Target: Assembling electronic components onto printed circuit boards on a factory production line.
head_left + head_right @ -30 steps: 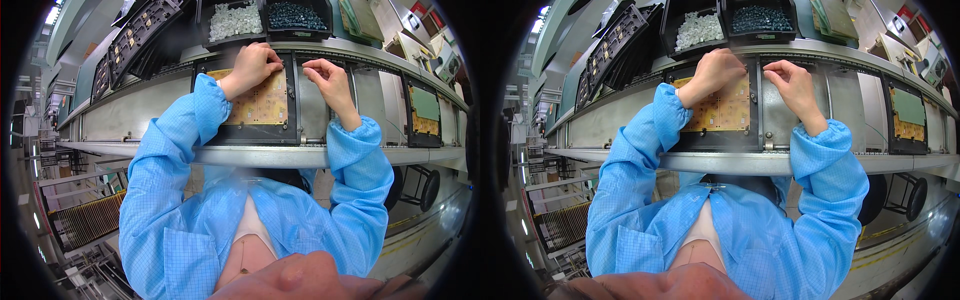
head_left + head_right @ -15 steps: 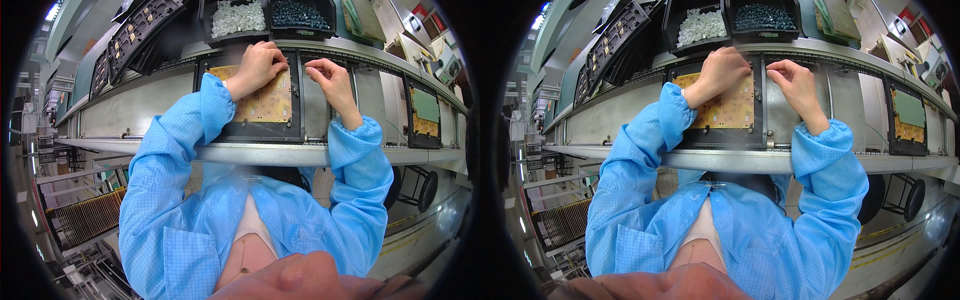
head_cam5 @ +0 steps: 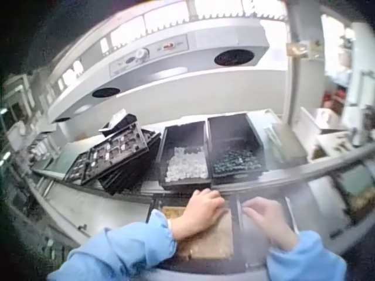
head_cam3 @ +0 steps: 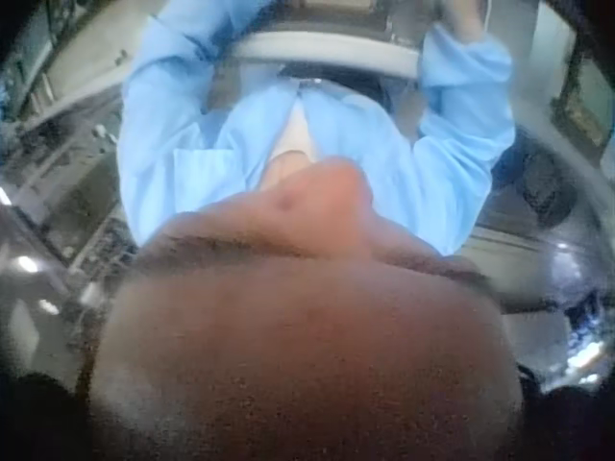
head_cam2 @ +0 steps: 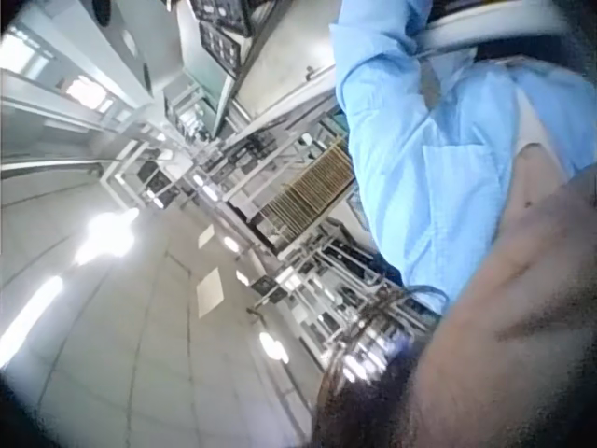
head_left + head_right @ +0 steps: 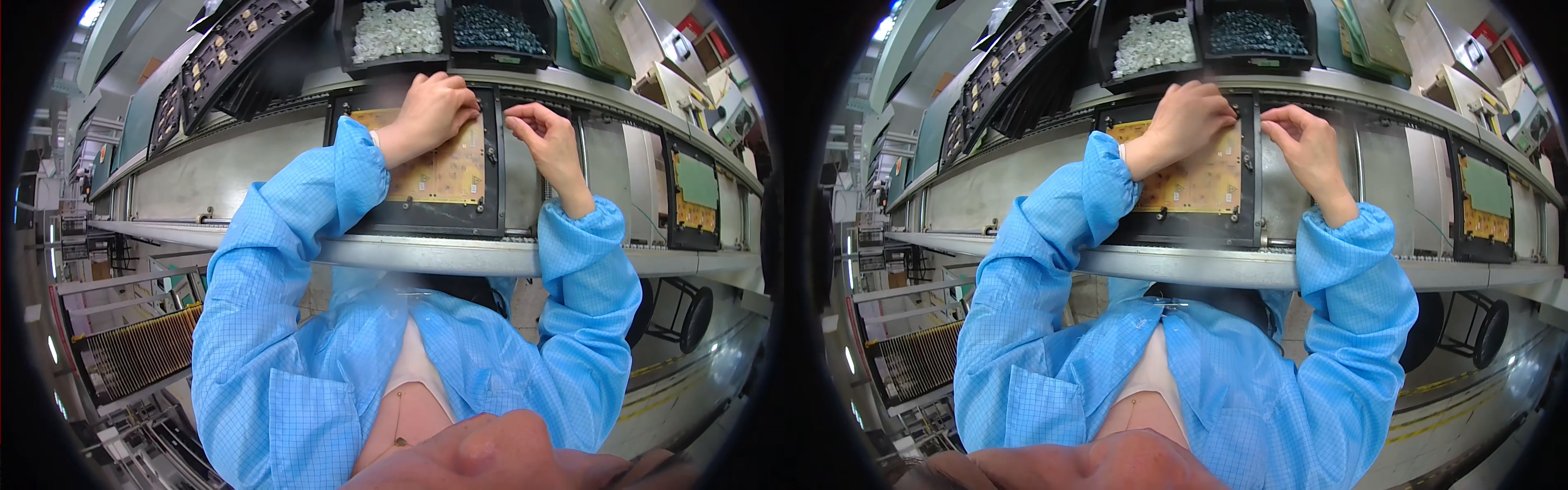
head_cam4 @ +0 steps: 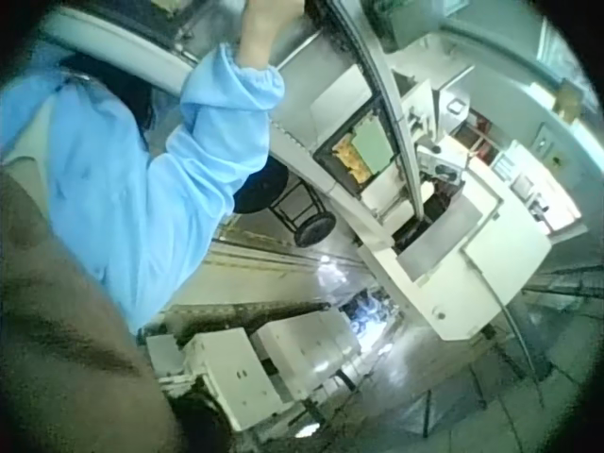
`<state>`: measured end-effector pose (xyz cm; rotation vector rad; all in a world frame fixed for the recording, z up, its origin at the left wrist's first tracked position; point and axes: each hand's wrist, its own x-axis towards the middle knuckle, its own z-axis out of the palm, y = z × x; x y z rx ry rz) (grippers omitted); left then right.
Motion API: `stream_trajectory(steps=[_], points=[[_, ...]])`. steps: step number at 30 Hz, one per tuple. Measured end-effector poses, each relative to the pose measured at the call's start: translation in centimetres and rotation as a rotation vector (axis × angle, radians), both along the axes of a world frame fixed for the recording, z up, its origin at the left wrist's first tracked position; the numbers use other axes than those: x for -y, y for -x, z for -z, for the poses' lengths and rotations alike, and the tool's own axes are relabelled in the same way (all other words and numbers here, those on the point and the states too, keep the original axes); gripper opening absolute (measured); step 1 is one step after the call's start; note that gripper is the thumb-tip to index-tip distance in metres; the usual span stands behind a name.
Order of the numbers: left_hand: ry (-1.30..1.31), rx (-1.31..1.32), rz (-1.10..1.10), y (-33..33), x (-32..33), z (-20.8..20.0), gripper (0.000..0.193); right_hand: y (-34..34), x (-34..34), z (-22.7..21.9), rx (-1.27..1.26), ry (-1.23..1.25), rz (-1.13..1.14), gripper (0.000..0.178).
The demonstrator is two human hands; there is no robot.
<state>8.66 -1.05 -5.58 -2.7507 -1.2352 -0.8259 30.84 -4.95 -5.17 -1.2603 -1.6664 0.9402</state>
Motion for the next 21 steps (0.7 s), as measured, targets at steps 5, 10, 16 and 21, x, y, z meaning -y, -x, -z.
stream_trajectory(steps=[5, 10, 16, 21], points=[[-0.118, 0.195, 0.039, 1.7, -1.2, -1.2, 0.009, -1.5, 0.8, 0.3, 0.014, 0.024, 0.034, 0.017], [-0.297, 0.062, -0.212, 5.4, -6.9, -3.1, 0.006, -1.9, 0.9, 0.6, -0.09, 0.108, 0.0, 0.018], [-0.275, -0.303, -0.436, 4.4, -10.7, -2.2, 0.007, -2.5, 1.1, 1.9, -0.212, 0.209, 0.023, 0.021], [-0.292, -0.406, -0.335, 5.3, -10.2, -3.5, 0.006, -1.9, 0.5, 2.0, -0.267, 0.23, 0.025, 0.022]])
